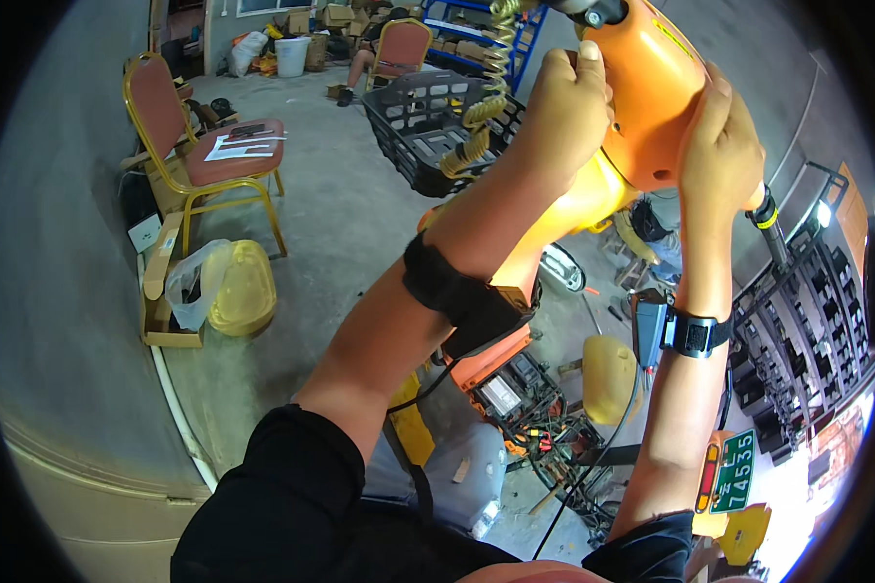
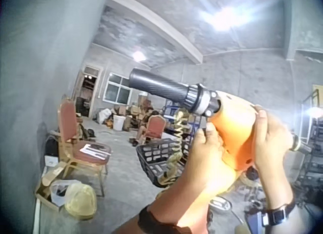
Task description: The recorder is disassembling and repairing the front plastic panels and basket of an orange and yellow scooter.
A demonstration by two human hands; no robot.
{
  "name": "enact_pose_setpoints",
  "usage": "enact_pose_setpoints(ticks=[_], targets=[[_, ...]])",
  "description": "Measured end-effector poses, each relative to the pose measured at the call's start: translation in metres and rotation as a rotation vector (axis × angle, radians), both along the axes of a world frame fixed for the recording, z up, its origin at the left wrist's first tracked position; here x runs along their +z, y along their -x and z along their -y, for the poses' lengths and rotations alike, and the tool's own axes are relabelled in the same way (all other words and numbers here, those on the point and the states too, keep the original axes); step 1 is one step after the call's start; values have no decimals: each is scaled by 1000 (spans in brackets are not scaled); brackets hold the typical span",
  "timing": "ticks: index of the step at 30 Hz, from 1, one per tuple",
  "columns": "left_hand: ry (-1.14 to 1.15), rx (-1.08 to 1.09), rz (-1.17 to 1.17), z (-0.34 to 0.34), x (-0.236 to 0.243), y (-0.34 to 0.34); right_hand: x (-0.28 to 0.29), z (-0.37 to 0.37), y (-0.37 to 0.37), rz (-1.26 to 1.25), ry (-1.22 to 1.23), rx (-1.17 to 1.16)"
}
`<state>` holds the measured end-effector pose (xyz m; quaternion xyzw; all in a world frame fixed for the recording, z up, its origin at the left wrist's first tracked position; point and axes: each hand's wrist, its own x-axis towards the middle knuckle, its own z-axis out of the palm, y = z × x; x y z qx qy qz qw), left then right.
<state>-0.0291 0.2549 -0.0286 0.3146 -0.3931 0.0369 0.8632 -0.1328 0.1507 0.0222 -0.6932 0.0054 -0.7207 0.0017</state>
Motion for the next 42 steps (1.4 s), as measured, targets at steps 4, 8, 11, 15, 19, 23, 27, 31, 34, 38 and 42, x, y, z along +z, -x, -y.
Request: enact_pose_setpoints(ticks=[4, 8, 11, 15, 19, 23, 27, 31, 34, 38, 42], targets=[[-13, -211, 187, -19, -2, -7, 0, 5, -1, 35, 73, 1], [2, -253, 240, -21, -3, -13, 0, 7, -1, 62, 109, 27], [-5, -124, 146, -16, -5, -9, 1, 6, -2, 93, 151, 35], [-54, 209, 107, -10, -4, 1, 2, 7, -3, 108, 165, 29], [-99, 195, 60, -13, 0, 4, 2, 11, -5, 116, 175, 18], [-161, 150, 11, -14, -2, 3, 3, 14, -6, 128, 192, 16], [-26, -74, -4, -9, -4, 1, 3, 13, -7, 116, 186, 24], [80, -164, 65, -7, -9, -1, 3, 12, -5, 114, 188, 17], [53, -117, 71, -11, -7, -4, 2, 13, -3, 95, 176, -14], [-41, -50, 75, -16, -3, -2, 2, 13, -4, 93, 161, 11], [-38, -65, 14, -17, -6, 5, 3, 13, -7, 122, 181, 50]])
